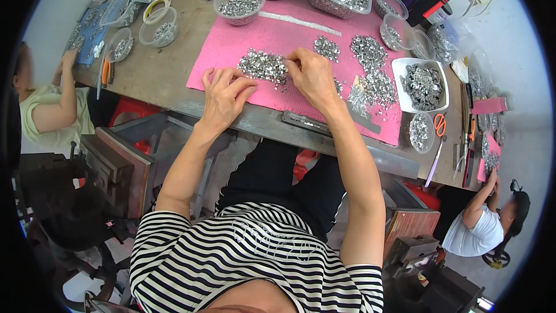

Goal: The person loads small metal pieces into a metal mold bar by hand on a workbench. The person then inserts the mold bar into a manual press machine and rotates the wheel to press the pieces before returning to the workbench to repeat the process.

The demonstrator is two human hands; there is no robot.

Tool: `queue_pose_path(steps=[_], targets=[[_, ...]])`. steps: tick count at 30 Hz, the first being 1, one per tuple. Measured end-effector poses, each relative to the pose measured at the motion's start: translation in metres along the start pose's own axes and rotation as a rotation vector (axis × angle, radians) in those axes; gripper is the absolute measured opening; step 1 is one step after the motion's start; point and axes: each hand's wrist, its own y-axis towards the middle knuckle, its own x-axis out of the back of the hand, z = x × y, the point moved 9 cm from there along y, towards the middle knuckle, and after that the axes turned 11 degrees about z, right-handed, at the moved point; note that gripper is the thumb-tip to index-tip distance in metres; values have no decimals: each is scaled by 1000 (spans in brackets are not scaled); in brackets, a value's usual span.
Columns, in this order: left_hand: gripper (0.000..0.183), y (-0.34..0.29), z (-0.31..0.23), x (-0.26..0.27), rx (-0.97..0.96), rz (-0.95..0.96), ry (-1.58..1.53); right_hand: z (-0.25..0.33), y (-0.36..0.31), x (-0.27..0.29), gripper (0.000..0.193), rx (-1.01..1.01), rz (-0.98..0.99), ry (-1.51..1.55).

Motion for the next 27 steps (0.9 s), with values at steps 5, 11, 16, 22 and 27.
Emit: queue_pose_path(steps=[5,11,16,22,27], targets=[[9,3,-10,-2,0,20,11,3,-16,12,11,-43,31,69],[8,4,-21,-9,75,38,-357,-2,-54,32,10,-145,72,180],[7,2,-52,-34,103,136,-678,-27,-95,53,9,-233,17,79],[6,7,-95,-53,-22,188,-632,-42,-122,51,11,-107,64,-214],[5,7,-104,-55,-88,151,-573,-50,-129,53,15,-226,87,87]])
